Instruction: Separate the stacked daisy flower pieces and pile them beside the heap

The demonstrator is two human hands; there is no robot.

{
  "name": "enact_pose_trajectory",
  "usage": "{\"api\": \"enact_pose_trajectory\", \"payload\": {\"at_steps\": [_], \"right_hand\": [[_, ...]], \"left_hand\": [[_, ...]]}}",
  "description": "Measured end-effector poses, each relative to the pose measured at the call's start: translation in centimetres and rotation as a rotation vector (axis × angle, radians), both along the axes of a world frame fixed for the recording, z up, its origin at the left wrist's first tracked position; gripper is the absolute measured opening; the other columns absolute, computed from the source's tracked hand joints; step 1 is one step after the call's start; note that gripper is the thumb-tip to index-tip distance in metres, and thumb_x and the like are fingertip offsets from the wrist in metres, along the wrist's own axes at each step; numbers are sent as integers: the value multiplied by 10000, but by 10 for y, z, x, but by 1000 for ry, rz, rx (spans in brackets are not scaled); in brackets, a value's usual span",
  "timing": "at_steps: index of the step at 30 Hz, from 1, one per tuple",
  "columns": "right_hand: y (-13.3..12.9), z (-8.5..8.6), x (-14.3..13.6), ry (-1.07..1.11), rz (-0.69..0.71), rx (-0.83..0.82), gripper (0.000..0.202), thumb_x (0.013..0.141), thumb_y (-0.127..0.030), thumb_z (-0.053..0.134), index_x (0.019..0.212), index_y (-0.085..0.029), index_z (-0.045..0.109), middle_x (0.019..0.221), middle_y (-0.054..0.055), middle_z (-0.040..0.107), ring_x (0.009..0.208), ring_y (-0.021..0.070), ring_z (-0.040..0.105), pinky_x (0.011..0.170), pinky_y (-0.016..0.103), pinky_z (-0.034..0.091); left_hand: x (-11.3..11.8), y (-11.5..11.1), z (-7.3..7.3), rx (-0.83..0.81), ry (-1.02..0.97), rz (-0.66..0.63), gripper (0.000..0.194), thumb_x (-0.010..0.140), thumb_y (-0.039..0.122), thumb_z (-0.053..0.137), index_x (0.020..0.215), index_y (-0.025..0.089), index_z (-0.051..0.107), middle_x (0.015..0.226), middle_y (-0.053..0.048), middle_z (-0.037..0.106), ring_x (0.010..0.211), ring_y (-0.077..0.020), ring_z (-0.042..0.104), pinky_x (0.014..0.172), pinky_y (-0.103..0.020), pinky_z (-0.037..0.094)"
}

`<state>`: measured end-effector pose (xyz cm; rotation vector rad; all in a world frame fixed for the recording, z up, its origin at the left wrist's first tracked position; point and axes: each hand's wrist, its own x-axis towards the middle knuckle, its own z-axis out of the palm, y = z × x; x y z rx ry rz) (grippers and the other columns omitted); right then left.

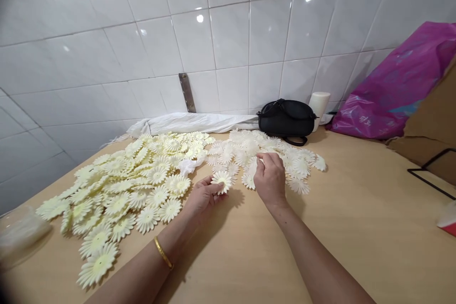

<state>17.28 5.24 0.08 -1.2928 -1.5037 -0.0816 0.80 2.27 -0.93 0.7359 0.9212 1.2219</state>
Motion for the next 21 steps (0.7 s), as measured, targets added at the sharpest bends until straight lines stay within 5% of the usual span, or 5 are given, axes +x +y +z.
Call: {"api": "enact_pose_trajectory", "payload": {"at_steps": [8,13,21], "right_hand": [[-24,8,-30,343,662,-523,235,746,-373,541,876,-182,583,707,1,554,667,142,499,623,257,395],[-25,7,-34,545,789,-606,263,757,-419,519,751,-171,605,639,-21,510,580,101,443,568,234,376],[-27,7,-34,597,941,-699,305,666,-342,648,928,-197,588,669,-31,516,627,103,490,617,240,404]], "left_hand": [[0,-4,4,97,50,-13,270,547,257,726,747,107,623,615,-24,572,515,-87,494,526,-236,440],[1,-8,14,189,106,-22,306,599,361,683,772,114,631,649,-48,602,563,-121,533,535,-248,443],[0,-7,14,198,238,-5,422,661,547,548,635,127,581,503,-21,530,412,-94,453,388,-214,353]]}}
